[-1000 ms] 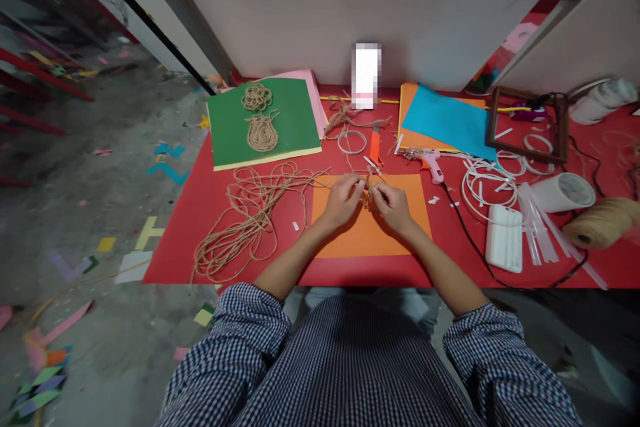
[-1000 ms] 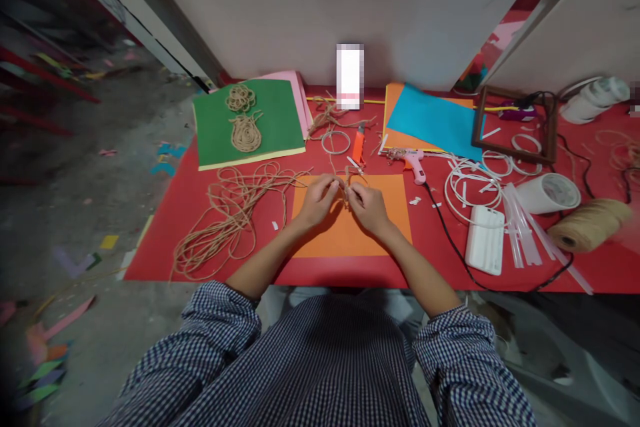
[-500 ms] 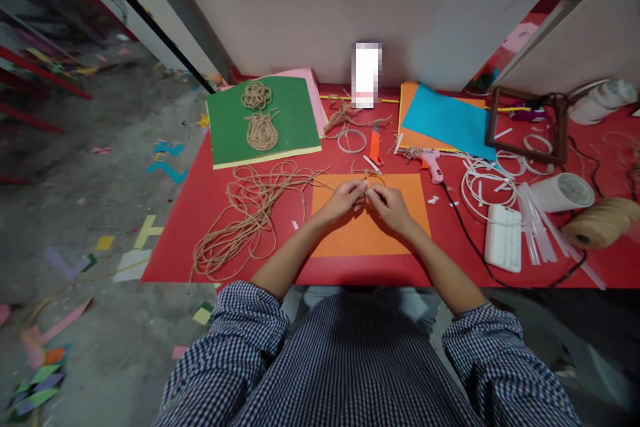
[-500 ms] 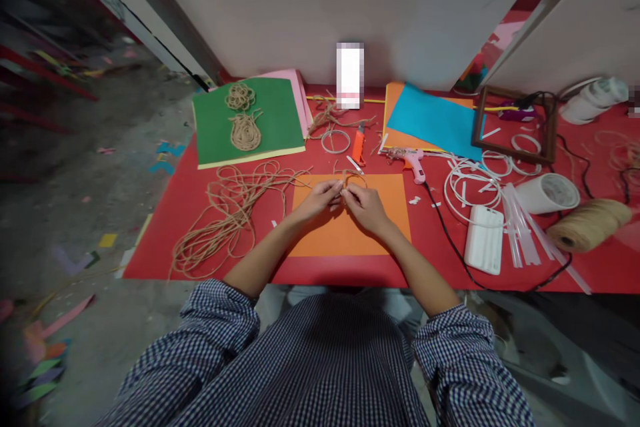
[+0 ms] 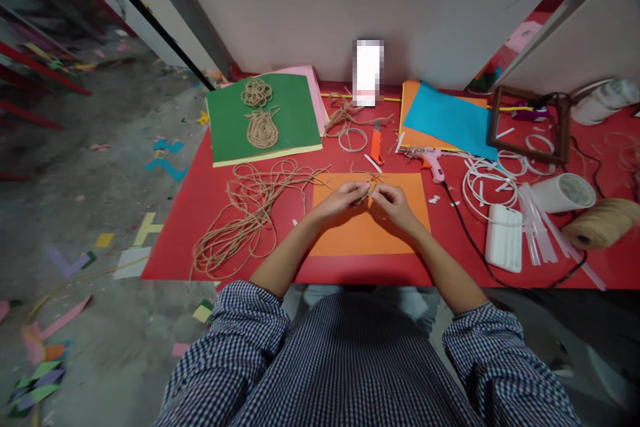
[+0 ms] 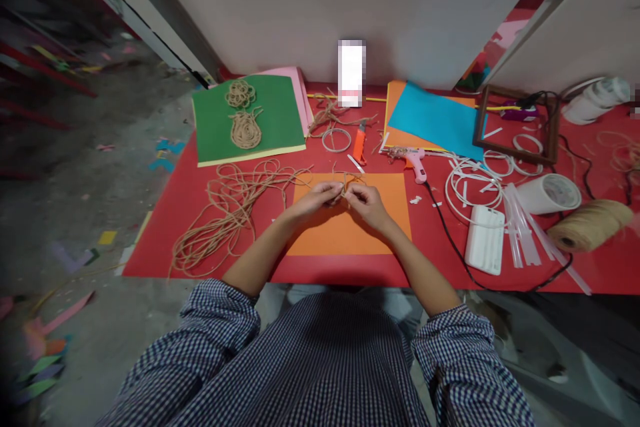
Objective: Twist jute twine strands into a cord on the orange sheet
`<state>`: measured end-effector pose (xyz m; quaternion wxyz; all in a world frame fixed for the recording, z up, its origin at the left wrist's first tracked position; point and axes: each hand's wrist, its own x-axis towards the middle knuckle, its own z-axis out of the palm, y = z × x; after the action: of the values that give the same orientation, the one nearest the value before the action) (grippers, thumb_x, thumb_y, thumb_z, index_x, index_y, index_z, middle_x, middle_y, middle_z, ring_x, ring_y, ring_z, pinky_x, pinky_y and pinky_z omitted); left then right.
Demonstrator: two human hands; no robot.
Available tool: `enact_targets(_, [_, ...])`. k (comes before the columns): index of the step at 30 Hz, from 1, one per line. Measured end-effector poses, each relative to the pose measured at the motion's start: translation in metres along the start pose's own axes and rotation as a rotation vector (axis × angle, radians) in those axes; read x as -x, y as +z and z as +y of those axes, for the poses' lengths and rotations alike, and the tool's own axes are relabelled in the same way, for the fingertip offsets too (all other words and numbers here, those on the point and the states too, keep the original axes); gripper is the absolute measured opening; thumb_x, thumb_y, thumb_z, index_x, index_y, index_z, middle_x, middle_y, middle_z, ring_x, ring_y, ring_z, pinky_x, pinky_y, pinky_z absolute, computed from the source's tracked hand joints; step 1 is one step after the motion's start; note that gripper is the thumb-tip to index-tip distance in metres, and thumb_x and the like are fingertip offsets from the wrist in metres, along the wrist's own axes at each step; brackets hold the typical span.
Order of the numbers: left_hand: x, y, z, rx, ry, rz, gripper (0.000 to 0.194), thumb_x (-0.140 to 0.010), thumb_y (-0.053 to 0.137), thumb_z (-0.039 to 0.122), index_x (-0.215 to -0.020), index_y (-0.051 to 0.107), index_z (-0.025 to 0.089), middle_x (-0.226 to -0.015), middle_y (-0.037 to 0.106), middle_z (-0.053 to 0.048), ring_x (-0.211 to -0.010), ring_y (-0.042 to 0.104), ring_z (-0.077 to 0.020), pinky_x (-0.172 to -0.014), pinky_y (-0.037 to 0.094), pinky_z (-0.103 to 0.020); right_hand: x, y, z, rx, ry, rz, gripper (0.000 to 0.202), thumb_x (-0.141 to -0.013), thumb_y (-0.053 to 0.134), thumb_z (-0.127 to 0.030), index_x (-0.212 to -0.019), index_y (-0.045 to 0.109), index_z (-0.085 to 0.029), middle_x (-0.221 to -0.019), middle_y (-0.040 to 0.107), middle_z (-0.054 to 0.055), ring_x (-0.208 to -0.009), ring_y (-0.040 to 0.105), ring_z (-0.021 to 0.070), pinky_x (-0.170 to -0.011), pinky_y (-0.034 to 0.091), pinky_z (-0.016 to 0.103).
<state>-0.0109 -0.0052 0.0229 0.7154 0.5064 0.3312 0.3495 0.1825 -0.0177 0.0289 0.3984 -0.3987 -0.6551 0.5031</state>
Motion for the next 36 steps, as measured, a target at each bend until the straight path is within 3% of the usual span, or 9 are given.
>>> enact_targets(3, [0.002,-0.004,0.004,-0.071,0.019,0.016,0.057,-0.092,0.062,0.071,-0.074,0.060,0.017,-0.063,0.040,0.002,-0.056,0.032,-0.0103,-0.053,0.022,-0.029,-0.001,-0.003,-0.002,0.043,-0.014,0.024,0.050,-0.096,0.061,-0.066,-0.071,0.057,-0.022,-0.064,0.050,-0.001,-0.061,0.044,0.0154,-0.063,0.037,0.031])
enact_targets(6, [0.004,-0.007,0.009,-0.123,0.022,-0.040,0.056,-0.095,0.062,0.067,-0.075,0.067,0.015,-0.062,0.043,0.001,-0.055,0.034,-0.0101,-0.054,0.026,-0.030,0.000,-0.004,-0.001,0.075,-0.022,0.008,0.047,-0.098,0.059,-0.064,-0.077,0.066,-0.022,-0.063,0.052,-0.001,-0.060,0.044,0.0157,-0.061,0.037,0.031])
enact_targets(10, [0.005,-0.009,0.014,-0.131,0.042,-0.115,0.055,-0.090,0.069,0.069,-0.082,0.070,0.015,-0.062,0.043,0.002,-0.055,0.037,-0.0102,-0.055,0.030,-0.031,0.000,-0.004,0.003,0.040,-0.029,0.009,0.046,-0.099,0.060,-0.061,-0.076,0.066,-0.022,-0.064,0.055,0.000,-0.058,0.045,0.0152,-0.059,0.036,0.030])
enact_targets(13, [0.003,-0.009,0.013,-0.120,0.052,-0.144,0.055,-0.091,0.067,0.070,-0.085,0.068,0.016,-0.064,0.042,0.003,-0.055,0.036,-0.0102,-0.055,0.029,-0.031,-0.001,-0.004,0.003,0.046,-0.054,0.006,0.048,-0.099,0.059,-0.063,-0.076,0.066,-0.021,-0.069,0.061,0.002,-0.062,0.049,0.0159,-0.062,0.038,0.030])
enact_targets(17, [0.000,-0.010,0.007,-0.120,0.058,-0.152,0.054,-0.092,0.066,0.070,-0.079,0.058,0.018,-0.065,0.040,0.004,-0.054,0.033,-0.0092,-0.053,0.026,-0.030,-0.001,-0.004,0.001,0.110,-0.047,0.032,0.046,-0.098,0.059,-0.060,-0.072,0.060,-0.022,-0.058,0.048,-0.002,-0.055,0.041,0.0142,-0.058,0.032,0.030])
enact_targets(24, [0.002,-0.006,0.005,-0.015,0.038,-0.179,0.054,-0.089,0.069,0.069,-0.077,0.052,0.019,-0.074,0.057,-0.003,-0.066,0.054,-0.0132,-0.063,0.045,-0.030,-0.001,-0.003,0.002,0.169,-0.059,0.038,0.040,-0.097,0.058,-0.052,-0.071,0.056,-0.022,-0.057,0.045,-0.004,-0.054,0.036,0.0128,-0.057,0.028,0.029])
enact_targets(27, [0.006,-0.003,0.009,-0.002,-0.020,-0.190,0.054,-0.089,0.068,0.070,-0.079,0.050,0.020,-0.069,0.058,-0.002,-0.055,0.046,-0.0103,-0.053,0.036,-0.028,-0.001,-0.003,-0.001,0.169,-0.055,0.057,0.040,-0.095,0.058,-0.052,-0.068,0.053,-0.022,-0.056,0.040,-0.004,-0.054,0.034,0.0127,-0.057,0.027,0.029])
enact_targets(31, [0.006,-0.001,0.011,0.023,-0.021,-0.146,0.055,-0.085,0.073,0.069,-0.076,0.048,0.021,-0.059,0.041,0.004,-0.049,0.031,-0.0077,-0.049,0.021,-0.027,0.000,-0.003,-0.003,0.185,-0.061,0.087,0.040,-0.095,0.059,-0.049,-0.066,0.051,-0.022,-0.057,0.038,-0.004,-0.056,0.034,0.0126,-0.058,0.028,0.029])
enact_targets(36, [0.006,-0.002,0.006,0.036,-0.017,-0.083,0.054,-0.087,0.072,0.067,-0.072,0.050,0.020,-0.058,0.030,0.006,-0.051,0.025,-0.0085,-0.050,0.017,-0.028,0.000,-0.004,0.005,0.235,-0.086,0.083,0.031,-0.095,0.057,-0.039,-0.070,0.053,-0.022,-0.058,0.039,-0.005,-0.055,0.035,0.0123,-0.058,0.028,0.029])
